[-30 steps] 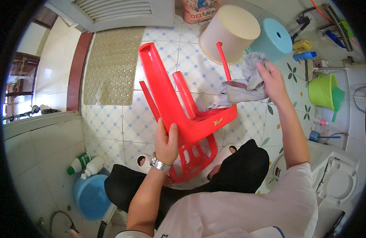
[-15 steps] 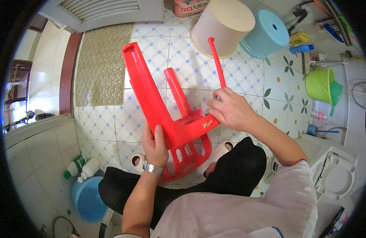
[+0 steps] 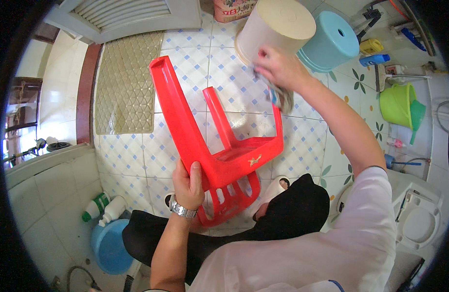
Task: The person cleans a plastic stool with a cloth, rotating it by hand while wiping down its legs, underside, and seat.
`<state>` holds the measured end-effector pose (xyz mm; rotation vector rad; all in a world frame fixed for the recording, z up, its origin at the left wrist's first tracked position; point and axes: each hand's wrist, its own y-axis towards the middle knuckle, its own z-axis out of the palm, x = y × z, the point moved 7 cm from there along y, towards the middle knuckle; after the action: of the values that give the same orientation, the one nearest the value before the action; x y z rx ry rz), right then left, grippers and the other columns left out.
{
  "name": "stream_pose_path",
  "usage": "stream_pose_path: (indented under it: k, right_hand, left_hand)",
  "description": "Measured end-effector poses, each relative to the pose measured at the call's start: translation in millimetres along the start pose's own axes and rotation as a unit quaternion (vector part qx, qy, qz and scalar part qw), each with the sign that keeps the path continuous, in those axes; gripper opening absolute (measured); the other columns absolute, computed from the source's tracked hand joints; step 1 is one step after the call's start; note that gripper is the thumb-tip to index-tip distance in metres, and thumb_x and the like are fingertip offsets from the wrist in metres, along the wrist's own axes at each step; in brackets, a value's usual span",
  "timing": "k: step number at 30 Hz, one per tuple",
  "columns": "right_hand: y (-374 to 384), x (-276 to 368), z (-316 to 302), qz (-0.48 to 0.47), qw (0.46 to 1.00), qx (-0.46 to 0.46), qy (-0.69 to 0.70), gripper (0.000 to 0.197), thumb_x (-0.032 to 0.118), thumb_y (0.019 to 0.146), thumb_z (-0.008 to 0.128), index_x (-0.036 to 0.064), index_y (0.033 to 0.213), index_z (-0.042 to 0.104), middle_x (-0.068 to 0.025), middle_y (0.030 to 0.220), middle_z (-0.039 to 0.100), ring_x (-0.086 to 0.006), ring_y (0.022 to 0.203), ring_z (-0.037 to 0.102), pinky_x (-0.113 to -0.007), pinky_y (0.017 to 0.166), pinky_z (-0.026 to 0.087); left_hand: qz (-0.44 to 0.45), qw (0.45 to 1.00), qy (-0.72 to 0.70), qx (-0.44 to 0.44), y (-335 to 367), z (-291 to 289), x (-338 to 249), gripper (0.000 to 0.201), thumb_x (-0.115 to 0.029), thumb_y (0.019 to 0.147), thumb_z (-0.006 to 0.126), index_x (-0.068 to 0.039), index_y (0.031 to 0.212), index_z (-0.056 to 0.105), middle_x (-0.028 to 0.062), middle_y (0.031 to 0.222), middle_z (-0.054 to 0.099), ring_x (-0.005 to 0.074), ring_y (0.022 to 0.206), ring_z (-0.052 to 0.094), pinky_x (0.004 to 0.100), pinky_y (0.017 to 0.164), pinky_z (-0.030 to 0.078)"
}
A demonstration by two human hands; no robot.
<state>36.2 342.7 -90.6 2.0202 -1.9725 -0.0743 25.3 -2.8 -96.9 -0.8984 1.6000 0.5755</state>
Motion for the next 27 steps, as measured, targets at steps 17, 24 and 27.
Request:
stream_pose_path:
  k: [17,24,27]
  right_hand:
    - [-111.1,112.3,-29.8,0.123,0.980,0.085,0.133,0.014,0.020,0.084,0.070,0.0075,0.086,0.063,-0.0110,0.091,0.054,-0.0293,0.079,0.061,-0.039,0.064,0.052]
    - [-91.5,183.7,-34.4,0.014,0.973,0.054,0.226,0.030,0.019,0.080,0.074,0.0065,0.106,0.065,-0.0068,0.094,0.055,-0.0222,0.080,0.059,-0.034,0.065,0.055]
    - [-77.6,204.7,-30.8,-0.042,0.970,0.068,0.229,0.032,0.018,0.077,0.074,0.0068,0.106,0.065,-0.0066,0.095,0.054,-0.0222,0.081,0.058,-0.034,0.064,0.055]
  left_hand:
    - [-0.067,0.996,0.003,-0.055,-13.9,-21.7,26.2,0.036,-0.022,0.104,0.044,0.005,0.125,0.057,0.0145,0.111,0.066,0.0209,0.098,0.060,0.0332,0.088,0.047]
    - [-0.087,0.994,-0.014,-0.064,-20.2,-18.6,39.1,0.037,-0.023,0.105,0.044,0.005,0.127,0.055,0.0131,0.111,0.066,0.0198,0.100,0.060,0.0327,0.089,0.047]
    - [-0.128,0.980,-0.069,-0.135,-36.2,-36.7,62.6,0.039,-0.024,0.106,0.043,0.003,0.133,0.051,0.0129,0.112,0.065,0.0184,0.100,0.061,0.0320,0.089,0.048]
